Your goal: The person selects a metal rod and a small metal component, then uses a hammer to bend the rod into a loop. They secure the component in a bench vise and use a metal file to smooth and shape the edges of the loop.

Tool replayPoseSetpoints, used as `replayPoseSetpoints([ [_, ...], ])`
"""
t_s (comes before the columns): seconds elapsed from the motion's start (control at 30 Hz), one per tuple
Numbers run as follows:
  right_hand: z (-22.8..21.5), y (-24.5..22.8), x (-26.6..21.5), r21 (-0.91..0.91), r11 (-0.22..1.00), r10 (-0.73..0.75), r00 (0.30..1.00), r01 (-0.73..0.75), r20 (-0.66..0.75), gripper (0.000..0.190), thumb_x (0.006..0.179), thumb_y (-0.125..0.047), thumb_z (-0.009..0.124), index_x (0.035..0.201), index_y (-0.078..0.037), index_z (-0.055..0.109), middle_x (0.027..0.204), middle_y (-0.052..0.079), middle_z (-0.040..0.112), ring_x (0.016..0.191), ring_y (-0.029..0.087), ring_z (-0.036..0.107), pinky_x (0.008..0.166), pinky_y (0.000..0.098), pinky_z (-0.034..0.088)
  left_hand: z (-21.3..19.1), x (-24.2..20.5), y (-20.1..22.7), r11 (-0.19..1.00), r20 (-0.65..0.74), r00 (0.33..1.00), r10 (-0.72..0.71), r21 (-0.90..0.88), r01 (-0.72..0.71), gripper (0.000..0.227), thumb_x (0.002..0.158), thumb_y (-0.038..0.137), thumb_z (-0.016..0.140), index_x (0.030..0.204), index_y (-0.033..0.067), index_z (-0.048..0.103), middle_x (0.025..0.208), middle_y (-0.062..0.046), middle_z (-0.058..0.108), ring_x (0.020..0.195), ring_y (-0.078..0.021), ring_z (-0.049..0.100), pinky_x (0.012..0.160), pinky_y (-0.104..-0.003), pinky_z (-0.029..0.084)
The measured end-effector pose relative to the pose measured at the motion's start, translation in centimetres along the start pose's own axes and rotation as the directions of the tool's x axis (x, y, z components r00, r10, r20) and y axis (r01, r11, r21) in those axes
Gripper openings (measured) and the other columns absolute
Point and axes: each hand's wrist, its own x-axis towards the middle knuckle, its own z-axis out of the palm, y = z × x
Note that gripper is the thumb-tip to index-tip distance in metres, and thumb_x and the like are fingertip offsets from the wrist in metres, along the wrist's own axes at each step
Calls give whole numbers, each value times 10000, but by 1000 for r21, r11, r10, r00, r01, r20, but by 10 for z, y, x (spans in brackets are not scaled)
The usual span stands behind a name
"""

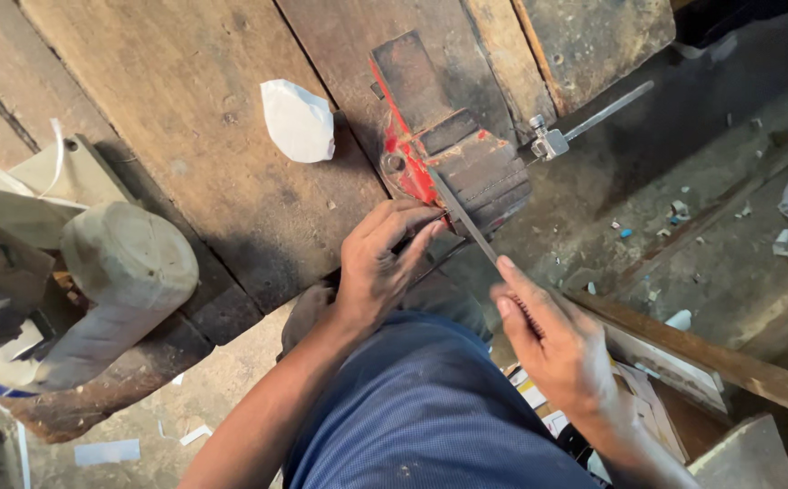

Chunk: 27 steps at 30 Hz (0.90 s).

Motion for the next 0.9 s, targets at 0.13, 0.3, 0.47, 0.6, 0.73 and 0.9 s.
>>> replayPoseSetpoints([
  [0.13,0,-2,0,21,976,217,974,-219,69,435,953,-61,673,1387,-59,642,798,84,712,621,134,633,606,279,529,3,-5,-2,998,-15,1000,-11,-64,10,182,977,20,741,1157,36,721,1103,-102,715,958,-182,721,819,-283,585],
  [0.3,11,-8,-6,70,988,141,989,-139,-34,372,1010,-72,641,1380,-37,638,1087,145,747,866,160,705,759,273,548,2,-6,-6,999,-12,1000,26,-33,-26,188,991,23,728,1179,40,728,1099,-99,717,970,-192,720,832,-289,579],
  [0.47,18,-18,-6,-31,999,31,999,-32,-31,345,1040,-77,612,1378,-9,617,1283,179,716,1105,280,744,895,331,578,-1,-7,-8,998,0,999,34,-59,-34,184,990,35,734,1174,40,722,1096,-101,711,963,-195,724,822,-286,585],
  [0.6,17,-25,-8,-142,988,66,998,-68,-13,356,1014,-69,620,1364,-2,627,1228,170,724,1033,306,741,853,357,571,-1,-8,-7,995,-11,999,40,-87,-41,172,995,29,731,1166,35,714,1099,-101,712,963,-202,726,825,-292,586],
  [0.73,21,-26,-1,-123,992,37,999,-40,-22,353,1032,-42,597,1382,1,607,1285,198,698,1125,334,729,905,361,571,-5,-2,-7,995,-13,996,87,-51,-88,165,992,26,729,1156,32,712,1110,-109,710,989,-228,723,853,-312,585],
  [0.9,19,-42,4,-105,984,142,989,-145,-37,353,1026,-45,625,1380,-45,625,1203,181,725,970,295,743,812,359,571,-2,-7,-9,996,10,998,62,-71,-61,172,994,26,732,1165,30,716,1110,-108,714,996,-231,727,863,-315,588],
])
